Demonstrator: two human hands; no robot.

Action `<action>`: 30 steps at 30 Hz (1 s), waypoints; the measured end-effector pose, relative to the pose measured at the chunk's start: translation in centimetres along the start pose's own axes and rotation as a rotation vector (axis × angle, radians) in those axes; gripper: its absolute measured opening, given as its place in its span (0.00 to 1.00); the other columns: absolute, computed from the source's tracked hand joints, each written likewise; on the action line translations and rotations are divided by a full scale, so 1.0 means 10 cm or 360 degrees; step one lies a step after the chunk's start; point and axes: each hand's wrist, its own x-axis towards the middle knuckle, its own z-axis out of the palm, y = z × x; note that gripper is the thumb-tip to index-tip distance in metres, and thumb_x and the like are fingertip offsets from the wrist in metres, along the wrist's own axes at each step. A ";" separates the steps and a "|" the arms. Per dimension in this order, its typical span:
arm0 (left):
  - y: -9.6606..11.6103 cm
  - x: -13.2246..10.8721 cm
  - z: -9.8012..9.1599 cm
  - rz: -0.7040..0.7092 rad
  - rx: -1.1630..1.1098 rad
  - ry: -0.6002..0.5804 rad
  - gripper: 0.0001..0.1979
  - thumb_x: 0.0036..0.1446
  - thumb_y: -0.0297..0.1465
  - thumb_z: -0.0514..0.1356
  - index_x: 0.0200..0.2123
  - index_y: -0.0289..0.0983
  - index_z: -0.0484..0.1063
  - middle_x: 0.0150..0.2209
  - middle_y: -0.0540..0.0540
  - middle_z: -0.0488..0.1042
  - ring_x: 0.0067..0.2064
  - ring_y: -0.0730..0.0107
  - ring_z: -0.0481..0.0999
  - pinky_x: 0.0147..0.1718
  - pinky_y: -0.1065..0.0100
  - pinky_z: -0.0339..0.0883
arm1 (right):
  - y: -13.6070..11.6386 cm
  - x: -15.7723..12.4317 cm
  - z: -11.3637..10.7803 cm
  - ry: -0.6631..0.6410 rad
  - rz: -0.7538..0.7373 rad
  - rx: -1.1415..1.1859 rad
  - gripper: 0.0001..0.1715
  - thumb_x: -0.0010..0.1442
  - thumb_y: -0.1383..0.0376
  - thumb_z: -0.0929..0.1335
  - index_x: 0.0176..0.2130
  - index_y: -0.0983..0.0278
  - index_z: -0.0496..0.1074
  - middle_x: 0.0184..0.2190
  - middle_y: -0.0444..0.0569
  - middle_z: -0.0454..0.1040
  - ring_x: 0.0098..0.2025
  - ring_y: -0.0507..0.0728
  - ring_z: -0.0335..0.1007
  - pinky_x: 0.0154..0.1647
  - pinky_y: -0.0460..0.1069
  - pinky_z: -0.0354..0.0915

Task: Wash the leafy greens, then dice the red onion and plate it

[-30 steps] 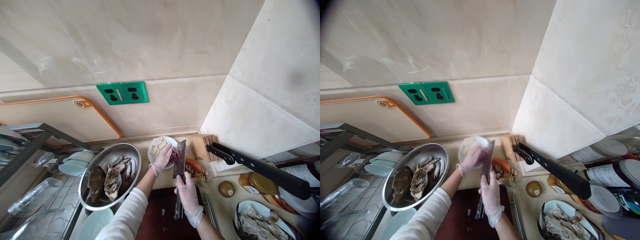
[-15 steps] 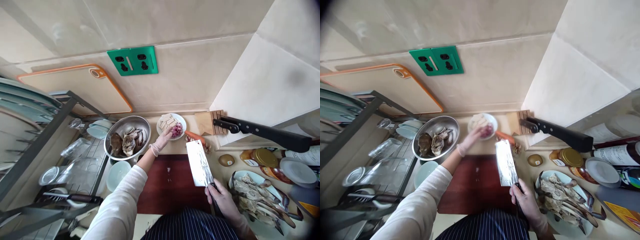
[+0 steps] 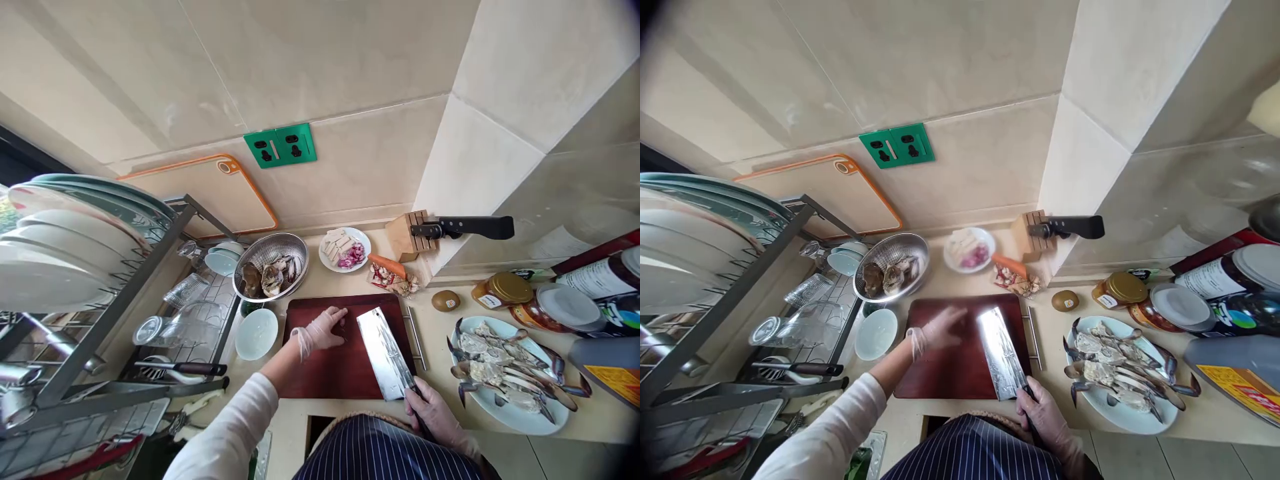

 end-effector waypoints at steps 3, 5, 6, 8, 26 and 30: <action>-0.04 -0.21 0.21 -0.0057 0.0122 -0.0033 0.33 0.35 0.21 0.66 0.50 0.38 0.70 0.42 0.44 0.69 0.43 0.61 0.70 0.45 0.60 0.66 | 0.05 0.02 0.09 -0.0058 -0.0059 0.0013 0.20 0.52 0.47 0.61 0.28 0.61 0.59 0.20 0.38 0.63 0.16 0.49 0.57 0.22 0.46 0.55; -0.04 -0.26 0.31 -0.0157 0.0074 0.0072 0.27 0.38 0.20 0.65 0.46 0.37 0.71 0.41 0.45 0.69 0.40 0.65 0.70 0.42 0.63 0.67 | 0.08 0.04 0.15 -0.0079 -0.0071 0.0019 0.19 0.54 0.48 0.61 0.30 0.61 0.60 0.20 0.37 0.63 0.16 0.48 0.57 0.20 0.45 0.54; -0.02 -0.27 0.35 -0.0208 0.0033 0.0141 0.24 0.40 0.20 0.64 0.44 0.37 0.72 0.39 0.46 0.69 0.38 0.67 0.70 0.40 0.64 0.68 | 0.10 0.06 0.19 -0.0081 -0.0071 0.0013 0.18 0.54 0.49 0.61 0.31 0.61 0.60 0.20 0.37 0.63 0.15 0.47 0.56 0.19 0.44 0.53; 0.01 -0.28 0.41 -0.0298 -0.0048 0.0278 0.18 0.42 0.20 0.64 0.40 0.37 0.73 0.37 0.47 0.69 0.34 0.70 0.70 0.37 0.66 0.68 | 0.13 0.09 0.26 -0.0095 -0.0070 -0.0005 0.18 0.55 0.49 0.61 0.33 0.62 0.60 0.19 0.36 0.62 0.14 0.47 0.55 0.18 0.44 0.52; 0.42 0.67 -0.15 -0.0260 -0.0189 0.0915 0.05 0.53 0.29 0.59 0.32 0.37 0.74 0.35 0.46 0.74 0.38 0.65 0.73 0.42 0.62 0.66 | -0.90 0.47 0.21 -0.0101 -0.0307 0.0116 0.21 0.54 0.47 0.62 0.32 0.63 0.59 0.20 0.36 0.64 0.15 0.46 0.58 0.16 0.42 0.51; 0.32 1.38 -0.52 -0.0164 -0.0161 0.0848 0.08 0.54 0.32 0.58 0.36 0.38 0.75 0.37 0.44 0.75 0.44 0.60 0.71 0.46 0.60 0.63 | -1.07 0.63 0.05 -0.0033 -0.0362 0.0041 0.20 0.55 0.48 0.60 0.33 0.63 0.60 0.20 0.37 0.64 0.15 0.47 0.58 0.17 0.44 0.54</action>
